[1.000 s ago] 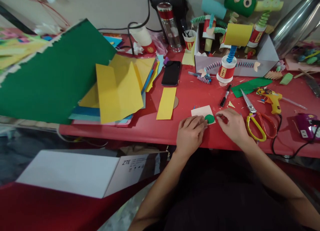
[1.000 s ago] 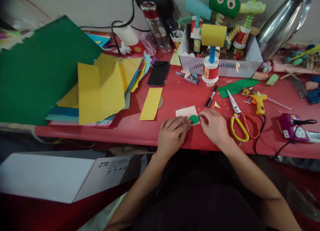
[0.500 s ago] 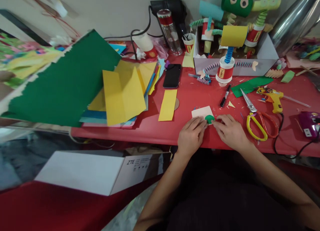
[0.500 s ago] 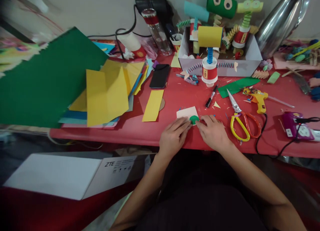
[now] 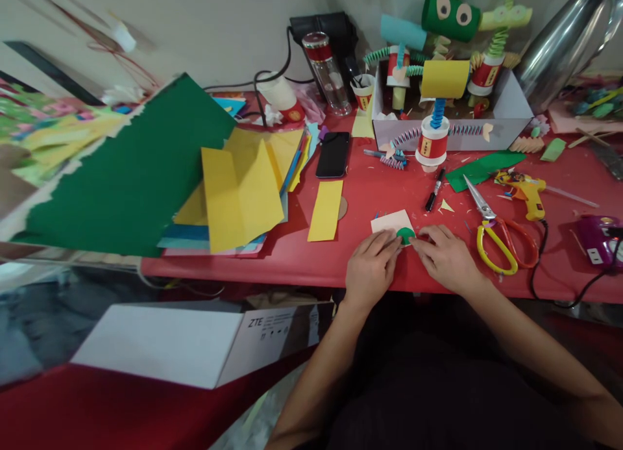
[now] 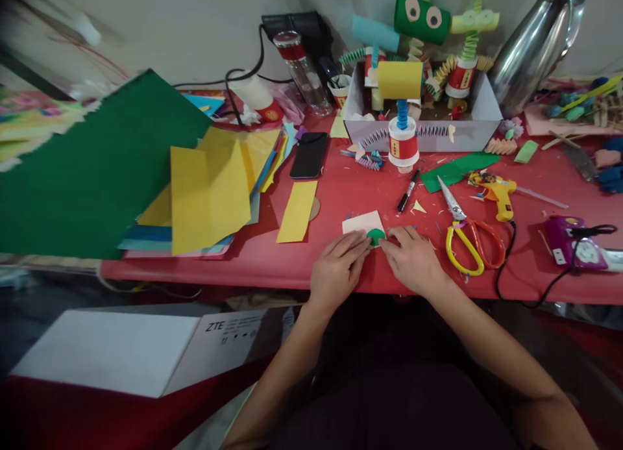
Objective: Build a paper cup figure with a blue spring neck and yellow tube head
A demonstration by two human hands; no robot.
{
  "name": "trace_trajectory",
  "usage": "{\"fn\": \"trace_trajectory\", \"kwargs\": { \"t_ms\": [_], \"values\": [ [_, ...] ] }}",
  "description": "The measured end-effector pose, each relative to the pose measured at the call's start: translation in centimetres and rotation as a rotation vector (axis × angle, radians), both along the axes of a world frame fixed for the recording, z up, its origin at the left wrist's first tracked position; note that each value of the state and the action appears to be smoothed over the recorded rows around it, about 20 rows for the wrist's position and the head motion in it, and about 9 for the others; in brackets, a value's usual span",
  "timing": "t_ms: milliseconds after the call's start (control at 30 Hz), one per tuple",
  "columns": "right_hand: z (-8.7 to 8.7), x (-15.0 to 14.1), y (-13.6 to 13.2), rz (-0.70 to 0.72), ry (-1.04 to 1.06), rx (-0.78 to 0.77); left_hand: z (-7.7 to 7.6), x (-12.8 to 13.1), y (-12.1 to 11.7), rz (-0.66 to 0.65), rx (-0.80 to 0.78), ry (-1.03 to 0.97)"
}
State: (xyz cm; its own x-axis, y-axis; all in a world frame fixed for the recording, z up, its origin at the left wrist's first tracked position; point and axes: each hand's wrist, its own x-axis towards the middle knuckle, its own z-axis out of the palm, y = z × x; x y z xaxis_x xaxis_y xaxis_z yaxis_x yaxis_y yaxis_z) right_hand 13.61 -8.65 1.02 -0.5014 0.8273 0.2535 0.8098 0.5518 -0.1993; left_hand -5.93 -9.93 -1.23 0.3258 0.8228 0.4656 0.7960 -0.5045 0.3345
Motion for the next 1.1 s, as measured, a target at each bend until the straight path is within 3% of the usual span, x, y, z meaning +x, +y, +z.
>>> {"fn": "trace_trajectory", "kwargs": {
  "t_ms": [600, 1100],
  "values": [
    [-0.13, 0.0, -0.03, -0.006, -0.001, 0.014, 0.3, 0.11, -0.06, 0.014, 0.055, 0.046],
    [-0.24, -0.01, 0.04, -0.007, 0.021, -0.006, 0.08, 0.1, -0.05, 0.015, 0.011, 0.023]
  ]
}}
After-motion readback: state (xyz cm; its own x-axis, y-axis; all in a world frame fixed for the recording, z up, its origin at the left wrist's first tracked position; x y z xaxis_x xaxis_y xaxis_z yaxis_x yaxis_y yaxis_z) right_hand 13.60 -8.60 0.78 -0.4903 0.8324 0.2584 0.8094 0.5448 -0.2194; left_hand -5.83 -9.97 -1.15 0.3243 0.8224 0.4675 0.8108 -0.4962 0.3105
